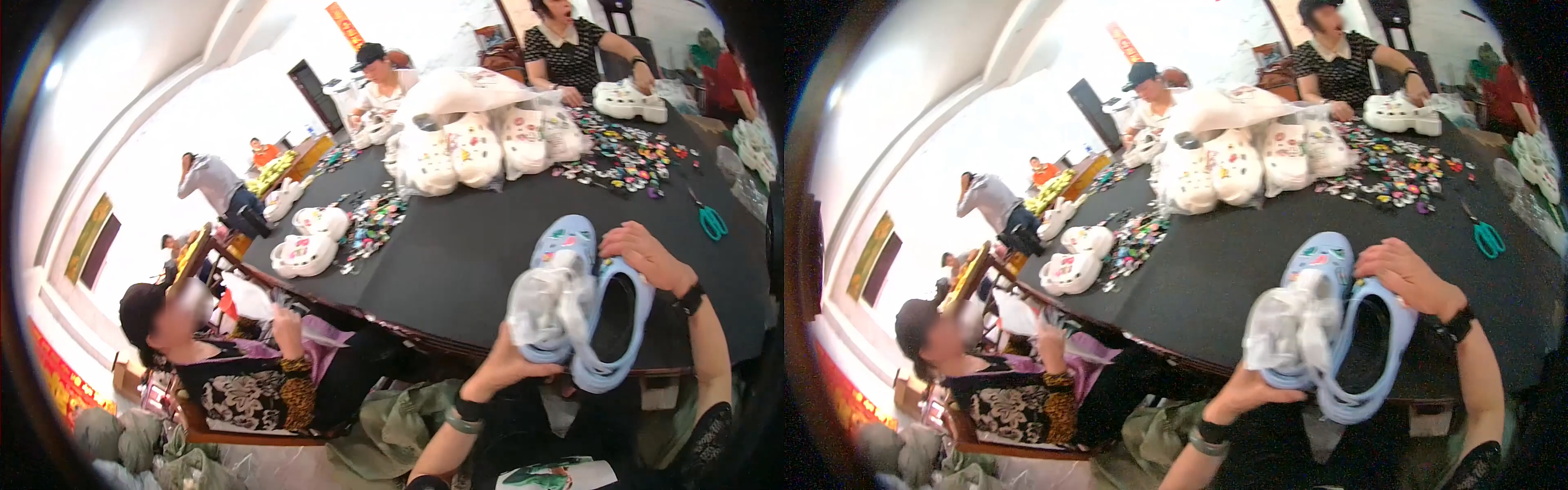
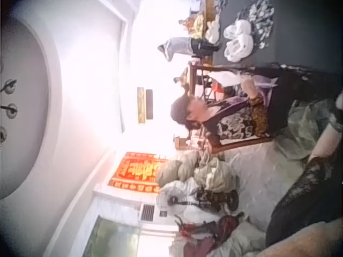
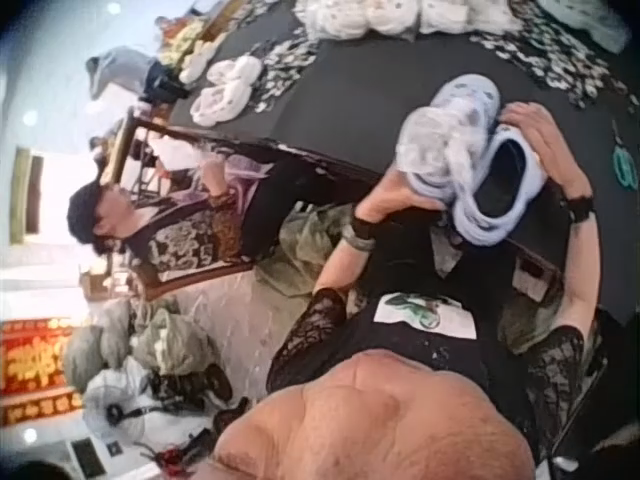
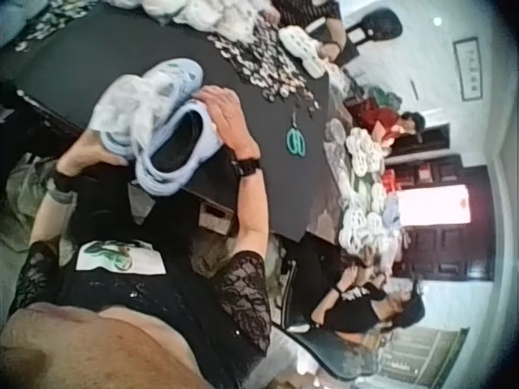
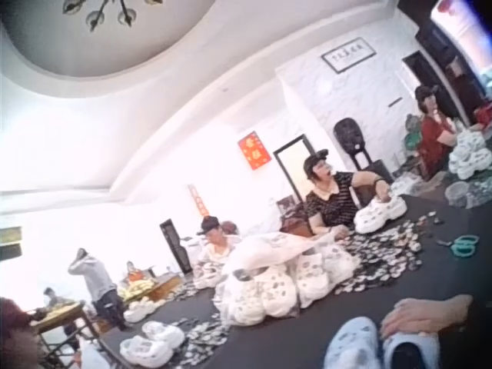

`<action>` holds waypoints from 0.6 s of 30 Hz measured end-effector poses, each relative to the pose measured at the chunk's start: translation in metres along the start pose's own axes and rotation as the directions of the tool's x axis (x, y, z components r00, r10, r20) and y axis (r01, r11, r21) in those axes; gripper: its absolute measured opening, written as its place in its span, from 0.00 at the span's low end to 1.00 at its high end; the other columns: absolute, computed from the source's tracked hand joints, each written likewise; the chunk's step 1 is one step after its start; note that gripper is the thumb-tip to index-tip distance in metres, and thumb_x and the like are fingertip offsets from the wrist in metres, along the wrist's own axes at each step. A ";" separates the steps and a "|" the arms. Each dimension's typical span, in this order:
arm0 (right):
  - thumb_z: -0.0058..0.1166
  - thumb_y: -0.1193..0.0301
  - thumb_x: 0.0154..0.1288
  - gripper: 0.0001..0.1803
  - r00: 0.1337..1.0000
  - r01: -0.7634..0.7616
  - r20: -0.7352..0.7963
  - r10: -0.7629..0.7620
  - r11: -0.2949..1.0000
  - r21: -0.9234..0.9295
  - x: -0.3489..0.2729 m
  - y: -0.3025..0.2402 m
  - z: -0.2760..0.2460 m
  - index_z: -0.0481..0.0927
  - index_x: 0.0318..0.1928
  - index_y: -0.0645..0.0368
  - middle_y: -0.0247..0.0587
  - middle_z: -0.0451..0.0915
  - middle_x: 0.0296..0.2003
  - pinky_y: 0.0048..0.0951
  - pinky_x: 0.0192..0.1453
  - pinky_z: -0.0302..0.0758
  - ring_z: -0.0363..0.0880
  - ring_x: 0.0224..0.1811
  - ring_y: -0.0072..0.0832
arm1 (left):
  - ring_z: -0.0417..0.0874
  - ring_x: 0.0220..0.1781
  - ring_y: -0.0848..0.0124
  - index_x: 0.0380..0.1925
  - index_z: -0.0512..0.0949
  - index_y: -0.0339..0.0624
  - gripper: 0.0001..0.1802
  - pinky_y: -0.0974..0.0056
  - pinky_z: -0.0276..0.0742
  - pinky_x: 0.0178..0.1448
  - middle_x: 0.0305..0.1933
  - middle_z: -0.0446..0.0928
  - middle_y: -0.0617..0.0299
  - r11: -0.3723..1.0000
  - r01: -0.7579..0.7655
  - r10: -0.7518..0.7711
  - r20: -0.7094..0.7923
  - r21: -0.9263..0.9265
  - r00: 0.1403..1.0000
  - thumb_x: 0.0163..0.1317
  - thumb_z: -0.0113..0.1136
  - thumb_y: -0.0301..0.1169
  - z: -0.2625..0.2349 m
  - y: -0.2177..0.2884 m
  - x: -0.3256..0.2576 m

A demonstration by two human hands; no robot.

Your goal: Applying decorative charms to foam clogs and packaging them in bags.

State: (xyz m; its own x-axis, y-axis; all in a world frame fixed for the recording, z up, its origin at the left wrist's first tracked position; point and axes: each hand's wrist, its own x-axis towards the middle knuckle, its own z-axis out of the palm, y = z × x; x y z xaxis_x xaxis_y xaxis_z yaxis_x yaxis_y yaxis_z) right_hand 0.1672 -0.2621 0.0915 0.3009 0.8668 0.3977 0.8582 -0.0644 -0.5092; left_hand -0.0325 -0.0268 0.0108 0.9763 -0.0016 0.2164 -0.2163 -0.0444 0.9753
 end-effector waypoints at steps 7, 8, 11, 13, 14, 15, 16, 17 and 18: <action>0.37 0.67 0.68 0.17 0.998 -0.055 0.007 0.055 0.994 0.091 -0.005 -0.004 -0.005 0.81 0.43 0.58 0.38 0.78 0.48 0.42 0.70 0.50 0.69 0.60 0.34 | 0.58 0.69 0.57 0.66 0.51 0.34 0.62 0.56 0.52 0.72 0.65 0.58 0.49 0.998 -0.042 0.045 -0.064 0.054 0.997 0.33 0.81 0.39 0.020 -0.008 0.001; 0.37 0.67 0.68 0.18 0.999 -0.053 0.007 0.052 0.995 0.086 -0.005 -0.005 -0.005 0.81 0.43 0.57 0.38 0.78 0.48 0.42 0.70 0.49 0.69 0.60 0.34 | 0.58 0.69 0.57 0.66 0.51 0.35 0.62 0.56 0.52 0.72 0.65 0.58 0.49 0.999 -0.007 0.009 -0.073 0.038 0.997 0.33 0.81 0.39 0.021 -0.007 -0.001; 0.36 0.66 0.68 0.18 0.998 -0.060 -0.002 0.060 0.996 0.063 -0.006 -0.006 -0.007 0.81 0.43 0.57 0.38 0.78 0.48 0.42 0.71 0.49 0.69 0.60 0.34 | 0.58 0.69 0.58 0.66 0.51 0.35 0.62 0.56 0.52 0.72 0.65 0.58 0.50 0.999 0.003 0.000 -0.060 0.048 0.998 0.33 0.81 0.39 0.020 -0.010 -0.001; 0.36 0.66 0.68 0.18 0.998 -0.068 0.001 0.068 0.996 0.056 -0.005 -0.006 -0.006 0.81 0.43 0.57 0.38 0.78 0.48 0.42 0.71 0.48 0.69 0.59 0.34 | 0.58 0.69 0.58 0.66 0.51 0.35 0.62 0.56 0.53 0.72 0.65 0.58 0.50 0.999 -0.009 0.011 -0.067 0.037 0.998 0.33 0.82 0.38 0.022 -0.005 -0.001; 0.36 0.66 0.68 0.18 0.998 -0.063 0.004 0.063 0.996 0.056 -0.005 -0.007 -0.007 0.81 0.44 0.57 0.38 0.78 0.48 0.42 0.71 0.48 0.68 0.60 0.34 | 0.59 0.69 0.58 0.66 0.50 0.35 0.62 0.56 0.53 0.72 0.65 0.58 0.50 0.999 -0.019 0.022 -0.080 0.027 0.997 0.33 0.82 0.38 0.022 -0.004 -0.001; 0.36 0.66 0.68 0.18 0.998 -0.056 0.010 0.055 0.997 0.057 -0.005 -0.008 -0.007 0.80 0.44 0.57 0.38 0.78 0.48 0.43 0.71 0.48 0.68 0.60 0.34 | 0.59 0.69 0.58 0.66 0.50 0.35 0.62 0.56 0.53 0.72 0.65 0.58 0.50 0.999 -0.019 0.021 -0.078 0.025 0.997 0.33 0.82 0.38 0.022 -0.003 -0.001; 0.36 0.66 0.68 0.18 0.998 -0.058 0.010 0.058 0.997 0.056 -0.005 -0.007 -0.007 0.80 0.44 0.57 0.38 0.78 0.48 0.43 0.71 0.48 0.68 0.60 0.34 | 0.59 0.69 0.58 0.66 0.51 0.35 0.62 0.57 0.53 0.71 0.65 0.59 0.50 1.000 -0.021 0.022 -0.083 0.016 0.996 0.33 0.82 0.37 0.023 -0.003 -0.001; 0.35 0.66 0.68 0.18 0.999 -0.050 0.012 0.050 0.997 0.061 -0.006 -0.005 -0.006 0.80 0.44 0.57 0.38 0.78 0.48 0.42 0.71 0.48 0.68 0.60 0.34 | 0.60 0.69 0.59 0.66 0.51 0.35 0.62 0.57 0.53 0.71 0.65 0.59 0.50 1.000 -0.022 0.022 -0.089 0.006 0.996 0.33 0.82 0.37 0.023 -0.004 -0.001; 0.35 0.66 0.68 0.18 0.999 -0.043 0.016 0.043 0.997 0.067 -0.006 -0.005 -0.006 0.80 0.45 0.57 0.38 0.78 0.48 0.42 0.71 0.48 0.68 0.60 0.33 | 0.60 0.69 0.59 0.66 0.51 0.35 0.62 0.57 0.53 0.71 0.65 0.59 0.50 1.000 -0.019 0.019 -0.087 0.003 0.996 0.33 0.82 0.37 0.023 -0.007 -0.001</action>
State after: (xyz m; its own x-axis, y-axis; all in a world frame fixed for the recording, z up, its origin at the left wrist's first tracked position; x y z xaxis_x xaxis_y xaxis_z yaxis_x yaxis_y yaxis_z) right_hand 0.1634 -0.2702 0.0960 0.3306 0.8709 0.3636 0.8146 -0.0688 -0.5759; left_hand -0.0321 -0.0495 0.0029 0.9675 0.0848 0.2383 -0.2350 -0.0475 0.9708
